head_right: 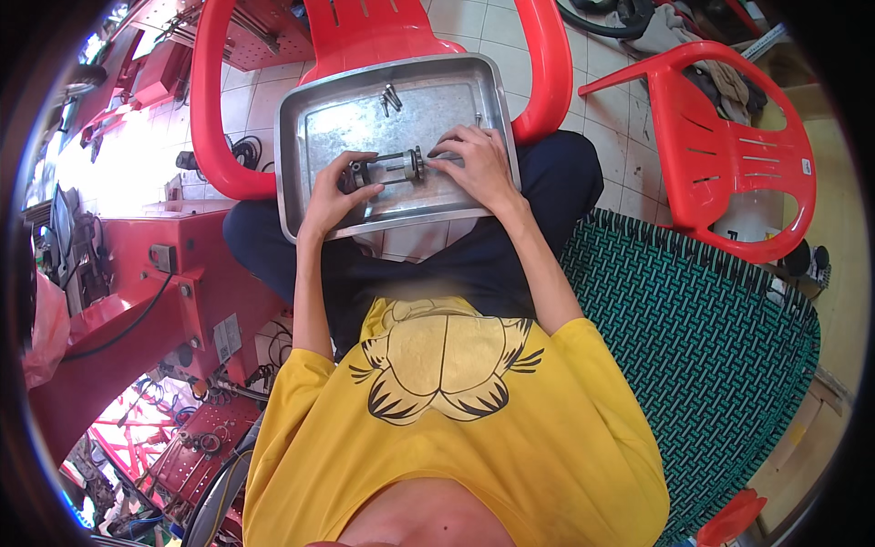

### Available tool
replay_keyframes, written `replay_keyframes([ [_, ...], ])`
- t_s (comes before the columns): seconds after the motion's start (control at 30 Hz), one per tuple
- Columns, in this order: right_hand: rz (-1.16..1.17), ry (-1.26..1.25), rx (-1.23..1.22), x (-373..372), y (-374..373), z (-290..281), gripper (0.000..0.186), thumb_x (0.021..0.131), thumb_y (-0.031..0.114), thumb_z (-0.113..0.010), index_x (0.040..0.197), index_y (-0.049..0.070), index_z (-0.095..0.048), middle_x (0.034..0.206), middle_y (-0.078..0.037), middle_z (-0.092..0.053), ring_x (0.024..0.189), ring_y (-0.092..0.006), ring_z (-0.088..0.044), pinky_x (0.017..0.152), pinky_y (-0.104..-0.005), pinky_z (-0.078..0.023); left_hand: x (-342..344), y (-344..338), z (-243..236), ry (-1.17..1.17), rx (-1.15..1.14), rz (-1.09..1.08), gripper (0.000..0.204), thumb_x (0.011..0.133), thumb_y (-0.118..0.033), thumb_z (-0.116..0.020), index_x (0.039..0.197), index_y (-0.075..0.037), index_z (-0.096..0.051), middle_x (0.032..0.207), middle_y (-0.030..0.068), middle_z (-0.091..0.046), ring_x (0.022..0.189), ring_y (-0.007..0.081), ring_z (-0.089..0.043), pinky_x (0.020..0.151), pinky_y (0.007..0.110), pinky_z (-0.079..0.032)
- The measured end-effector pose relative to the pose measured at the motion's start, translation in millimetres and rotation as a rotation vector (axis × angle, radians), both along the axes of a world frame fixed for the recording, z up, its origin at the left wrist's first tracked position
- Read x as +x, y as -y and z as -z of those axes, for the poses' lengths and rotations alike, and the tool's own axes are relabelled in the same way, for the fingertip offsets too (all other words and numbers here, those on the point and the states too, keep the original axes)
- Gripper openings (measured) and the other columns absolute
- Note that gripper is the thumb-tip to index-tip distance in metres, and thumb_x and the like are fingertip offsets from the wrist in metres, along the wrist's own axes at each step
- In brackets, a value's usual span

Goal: The person assembles small metal mechanical components by hand while they are placed on a tray held on their lap.

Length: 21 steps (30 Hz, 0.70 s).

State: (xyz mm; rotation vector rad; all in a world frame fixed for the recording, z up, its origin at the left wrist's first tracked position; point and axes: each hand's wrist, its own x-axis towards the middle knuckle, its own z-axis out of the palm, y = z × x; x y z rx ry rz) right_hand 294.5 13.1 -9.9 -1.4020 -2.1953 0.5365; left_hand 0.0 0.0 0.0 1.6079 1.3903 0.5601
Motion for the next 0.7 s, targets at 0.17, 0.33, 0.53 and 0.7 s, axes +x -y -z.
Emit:
replay_keyframes([
  [0.17,-0.011,0.058,-0.037,4.4,6.0,2.2,0.022,0.091,0.032,-0.078,0.098,0.012,-0.081,0.104,0.000,-0.072,0.107,-0.0211,-0.066,0.093,-0.0373,-0.041,2.5,7.3,8.5,0.044,0.067,0.005,0.055,0.080,-0.019,-0.092,0.130,-0.006,-0.072,0.114,0.0087,-0.076,0.095,0.0166,-0.067,0.088,0.033,-0.053],
  [0.33,-0.011,0.027,0.044,2.1,5.7,-4.2,0.023,0.091,0.033,-0.078,0.099,0.012,-0.081,0.104,0.001,-0.071,0.108,-0.0206,-0.064,0.093,-0.0376,-0.041,4.0,6.6,14.1,0.114,0.174,-0.018,0.054,0.076,-0.013,-0.093,0.126,-0.007,-0.074,0.075,-0.0005,-0.054,0.064,0.0092,-0.041,0.059,0.029,-0.037],
  [0.53,-0.045,0.101,0.044,5.0,3.3,1.3,0.025,0.090,0.034,-0.079,0.101,0.012,-0.080,0.106,0.001,-0.070,0.109,-0.0217,-0.062,0.097,-0.0393,-0.041,1.3,4.7,6.1,0.035,0.066,0.002,0.056,0.079,-0.021,-0.092,0.130,-0.006,-0.072,0.114,0.0088,-0.076,0.094,0.0176,-0.066,0.088,0.033,-0.052],
  [0.7,-0.036,0.086,0.070,2.1,4.1,2.8,0.022,0.092,0.033,-0.077,0.098,0.012,-0.080,0.106,0.002,-0.071,0.108,-0.0222,-0.062,0.098,-0.0402,-0.041,0.7,4.2,3.6,0.027,0.037,0.001,0.056,0.079,-0.020,-0.092,0.130,-0.006,-0.072,0.114,0.0089,-0.076,0.095,0.0177,-0.065,0.088,0.033,-0.052],
])
